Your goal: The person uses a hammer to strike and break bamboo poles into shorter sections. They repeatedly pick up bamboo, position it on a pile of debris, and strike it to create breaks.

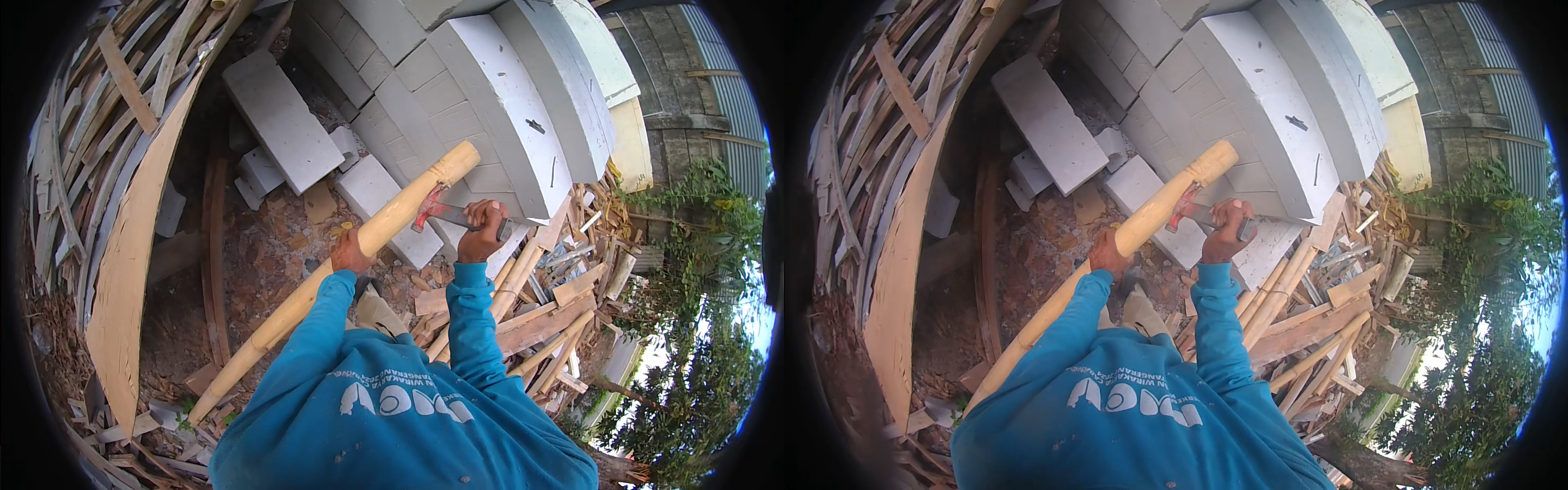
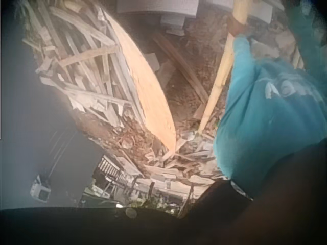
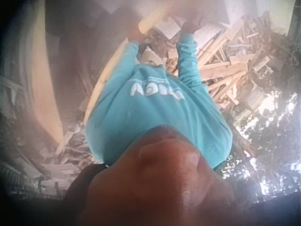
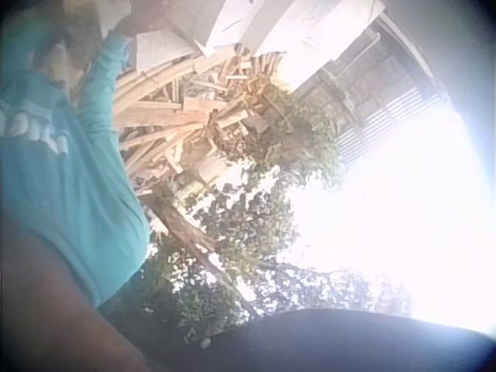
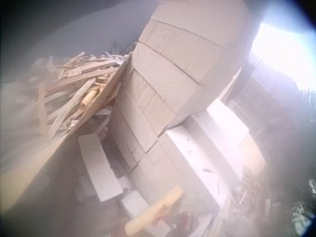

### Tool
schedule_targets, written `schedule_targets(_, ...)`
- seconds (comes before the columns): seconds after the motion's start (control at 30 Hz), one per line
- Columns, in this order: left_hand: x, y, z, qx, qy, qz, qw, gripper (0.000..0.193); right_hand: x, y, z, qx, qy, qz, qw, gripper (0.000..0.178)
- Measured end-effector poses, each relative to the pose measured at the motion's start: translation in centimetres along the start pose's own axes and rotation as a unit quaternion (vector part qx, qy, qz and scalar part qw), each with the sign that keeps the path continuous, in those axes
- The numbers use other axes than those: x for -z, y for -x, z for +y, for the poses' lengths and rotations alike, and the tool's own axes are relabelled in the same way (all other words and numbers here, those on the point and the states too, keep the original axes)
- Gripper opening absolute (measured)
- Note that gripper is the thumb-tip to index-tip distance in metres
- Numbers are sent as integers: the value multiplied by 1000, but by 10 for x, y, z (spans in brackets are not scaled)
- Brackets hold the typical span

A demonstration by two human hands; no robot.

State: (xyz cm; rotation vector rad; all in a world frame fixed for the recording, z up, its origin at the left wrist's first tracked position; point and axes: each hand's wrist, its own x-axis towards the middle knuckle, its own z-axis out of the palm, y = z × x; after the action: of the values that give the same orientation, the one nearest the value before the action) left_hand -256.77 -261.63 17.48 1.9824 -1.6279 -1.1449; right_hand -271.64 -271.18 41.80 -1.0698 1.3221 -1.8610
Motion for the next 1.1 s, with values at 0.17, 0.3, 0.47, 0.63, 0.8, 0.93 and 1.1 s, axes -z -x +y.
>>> schedule_targets(0.17,-2,-7,-10,-1,1,18,1000,71,6,3,-7,-14,-2,-8,1000,31)
schedule_targets(0.3,-4,-6,-17,-2,11,22,1000,72,6,-13,-10,-67,-33,54,996,37)
schedule_targets(0.47,0,-15,-20,25,13,11,1000,72,3,-21,-6,-55,-15,-77,995,33)
schedule_targets(0.63,0,-28,-23,13,-6,55,998,75,5,-24,23,-36,24,-176,983,34)
schedule_targets(0.8,-16,-46,-46,13,17,12,1000,74,-18,-45,-7,-186,-79,136,970,33)
schedule_targets(0.93,-3,-110,-71,159,-18,-4,987,68,-20,-68,-138,-96,-52,-120,987,37)
schedule_targets(1.1,12,-159,-36,7,-24,205,978,66,66,-79,-241,-45,17,-206,977,38)
